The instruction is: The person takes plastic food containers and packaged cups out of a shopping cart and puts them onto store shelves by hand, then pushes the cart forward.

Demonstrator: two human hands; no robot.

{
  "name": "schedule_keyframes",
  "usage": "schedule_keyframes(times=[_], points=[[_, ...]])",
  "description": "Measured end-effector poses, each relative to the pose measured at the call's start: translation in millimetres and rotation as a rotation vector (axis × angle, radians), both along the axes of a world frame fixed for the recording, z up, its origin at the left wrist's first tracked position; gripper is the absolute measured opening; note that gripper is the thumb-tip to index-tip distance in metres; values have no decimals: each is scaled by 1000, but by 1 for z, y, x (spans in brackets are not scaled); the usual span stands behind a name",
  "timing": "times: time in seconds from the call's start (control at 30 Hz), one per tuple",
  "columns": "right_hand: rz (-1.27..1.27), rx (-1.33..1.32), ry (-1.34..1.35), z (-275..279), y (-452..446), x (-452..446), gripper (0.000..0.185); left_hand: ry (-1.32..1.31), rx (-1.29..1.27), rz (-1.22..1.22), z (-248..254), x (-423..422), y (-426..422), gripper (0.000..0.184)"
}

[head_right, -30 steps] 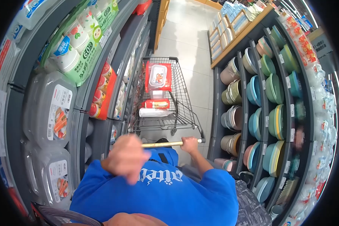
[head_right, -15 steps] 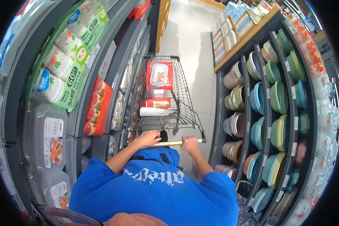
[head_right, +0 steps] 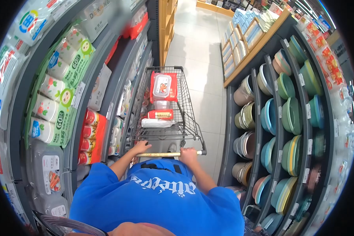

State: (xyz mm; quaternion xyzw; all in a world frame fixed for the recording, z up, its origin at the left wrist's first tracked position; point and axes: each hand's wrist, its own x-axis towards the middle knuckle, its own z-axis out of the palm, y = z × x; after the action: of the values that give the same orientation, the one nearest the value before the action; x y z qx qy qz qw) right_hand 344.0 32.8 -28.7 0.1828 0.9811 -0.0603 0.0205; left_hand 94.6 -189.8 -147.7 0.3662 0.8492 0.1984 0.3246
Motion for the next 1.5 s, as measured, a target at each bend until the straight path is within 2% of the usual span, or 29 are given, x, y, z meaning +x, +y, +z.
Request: schedule_keyframes(times=[0.1,0.17,0.27,0.33,0.43,0.53,0.67,0.77,0.87,0.97,1.07,1.17,1.27,1.3,1.4,1.43,1.5], points=[[-6,-18,-10,-9,12,-16,10,-90,-101,-65,-25,-25,18,55],[-8,-25,-32,-8,21,-27,11,-153,-126,1,-40,-35,30,54],[-38,-101,-234,10,38,-46,15,-181,-150,-21,-47,-50,47,58],[-51,-142,-343,11,47,-63,18,-236,-130,-63,-26,-61,57,71],[-49,-189,-449,15,66,-80,22,-121,-128,-85,-35,-72,73,69],[-50,-203,-477,21,81,-94,24,-164,-189,-47,-31,-84,90,68],[-58,-200,-478,15,98,-113,24,-344,-206,-23,-13,-106,111,65],[-49,-187,-475,13,111,-126,24,-230,-79,2,-44,-116,119,63],[-57,-185,-490,17,124,-139,24,-181,-32,-43,-52,-129,131,65],[-45,-179,-484,17,139,-151,24,-142,-114,-75,-50,-143,148,66],[-40,-180,-459,15,156,-163,24,-16,36,-82,-46,-151,160,68],[-56,-189,-464,17,170,-177,23,-107,-100,-86,-17,-165,180,67],[-71,-201,-531,22,187,-191,24,-105,-65,-80,-42,-178,193,65],[-58,-220,-560,21,194,-195,25,-163,-141,-116,-39,-185,200,62],[-19,-275,-627,18,213,-210,27,-149,-19,-76,-30,-191,211,60],[-4,-294,-640,21,218,-215,27,-247,-48,-87,-27,-197,215,60],[21,-326,-683,27,228,-224,29,-196,39,-67,-25,-197,219,59]])
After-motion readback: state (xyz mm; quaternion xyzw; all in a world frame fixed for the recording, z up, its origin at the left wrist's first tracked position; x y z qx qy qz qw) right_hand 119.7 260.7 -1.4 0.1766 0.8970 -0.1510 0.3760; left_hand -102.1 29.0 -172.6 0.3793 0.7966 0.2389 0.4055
